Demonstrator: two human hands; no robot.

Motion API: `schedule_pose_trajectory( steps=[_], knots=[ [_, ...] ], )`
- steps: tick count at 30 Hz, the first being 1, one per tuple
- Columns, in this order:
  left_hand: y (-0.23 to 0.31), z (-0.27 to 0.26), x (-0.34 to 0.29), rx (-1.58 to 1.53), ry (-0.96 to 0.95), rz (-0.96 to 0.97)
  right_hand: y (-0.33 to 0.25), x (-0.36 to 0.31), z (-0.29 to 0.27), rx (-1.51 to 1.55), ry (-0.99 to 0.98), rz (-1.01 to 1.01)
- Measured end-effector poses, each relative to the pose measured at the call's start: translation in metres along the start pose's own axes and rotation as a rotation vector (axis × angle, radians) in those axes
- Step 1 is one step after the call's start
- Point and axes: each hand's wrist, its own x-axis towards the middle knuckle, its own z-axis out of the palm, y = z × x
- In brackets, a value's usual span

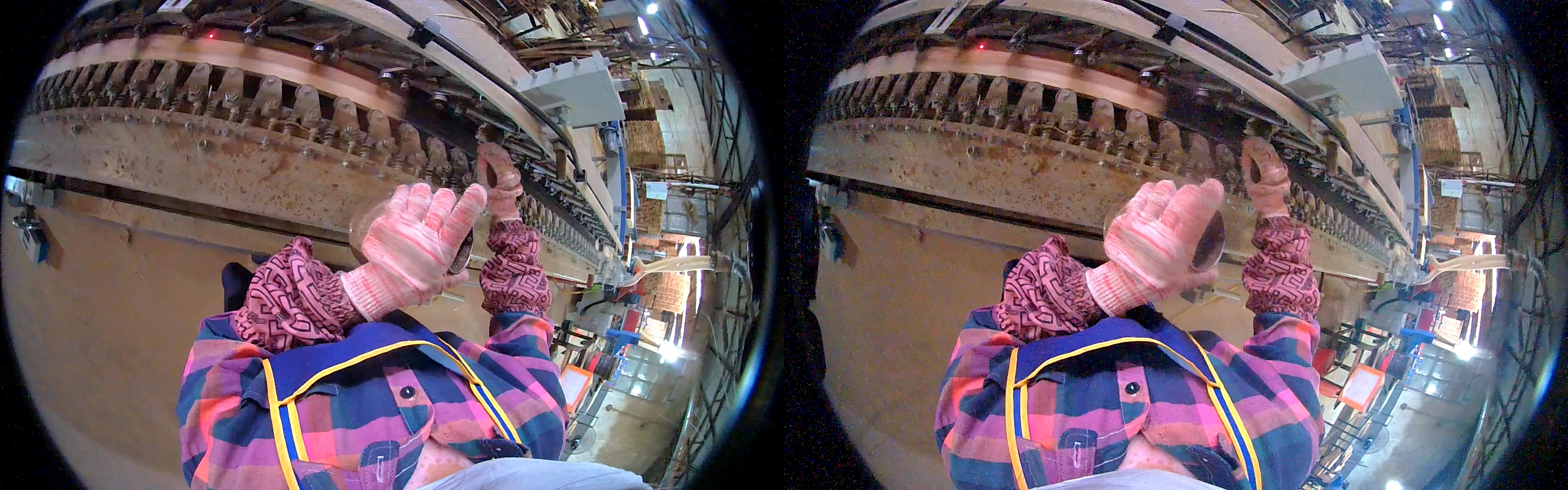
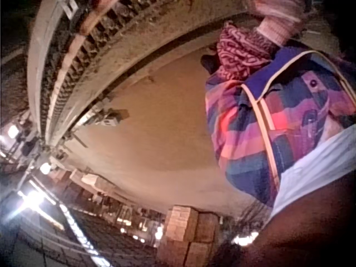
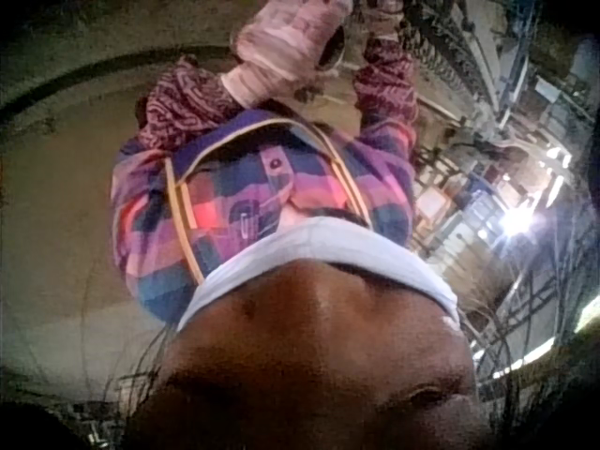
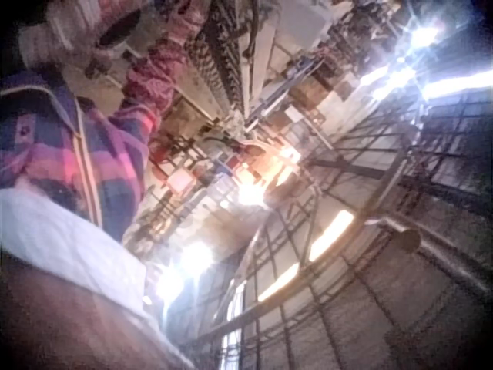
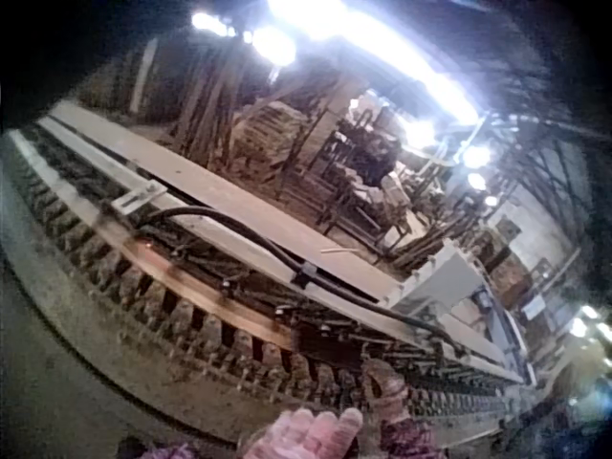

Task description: The person uses a small brush to clean individual components on a large, stationary industrial machine. They hold a small metal cup in their left hand while scrubbing various parts with their right hand.

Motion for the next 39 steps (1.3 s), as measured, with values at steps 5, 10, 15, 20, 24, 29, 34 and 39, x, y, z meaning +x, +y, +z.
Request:
schedule_pose_trajectory(
  steps=[5, 10, 15, 20, 24, 29, 34, 39],
  knots=[
    [0.000, -0.002, 0.002, -0.014, 0.013, 0.005, -0.003, 0.001, -0.001, 0.170, -0.021, 0.042],
    [-0.002, -0.006, 0.002, -0.034, -0.040, 0.000, 0.031, -0.016, 0.015, 0.152, -0.021, 0.039],
    [-0.005, -0.005, 0.000, -0.062, 0.026, 0.044, 0.007, -0.005, 0.002, 0.012, -0.029, 0.020],
    [-0.009, 0.000, -0.003, -0.093, 0.045, 0.045, -0.013, 0.012, -0.002, 0.064, -0.078, 0.082],
    [-0.012, 0.002, -0.008, -0.095, 0.081, 0.061, -0.006, 0.011, -0.004, 0.058, -0.019, -0.016],
    [-0.011, 0.004, -0.009, -0.103, 0.115, 0.057, 0.005, 0.002, 0.009, 0.094, 0.095, 0.114],
    [-0.010, 0.001, -0.003, -0.095, 0.106, 0.050, -0.017, 0.014, 0.018, 0.148, 0.160, 0.073],
    [-0.010, -0.002, 0.007, -0.138, 0.042, 0.054, -0.021, 0.008, 0.016, 0.013, 0.135, 0.212]
  ],
)
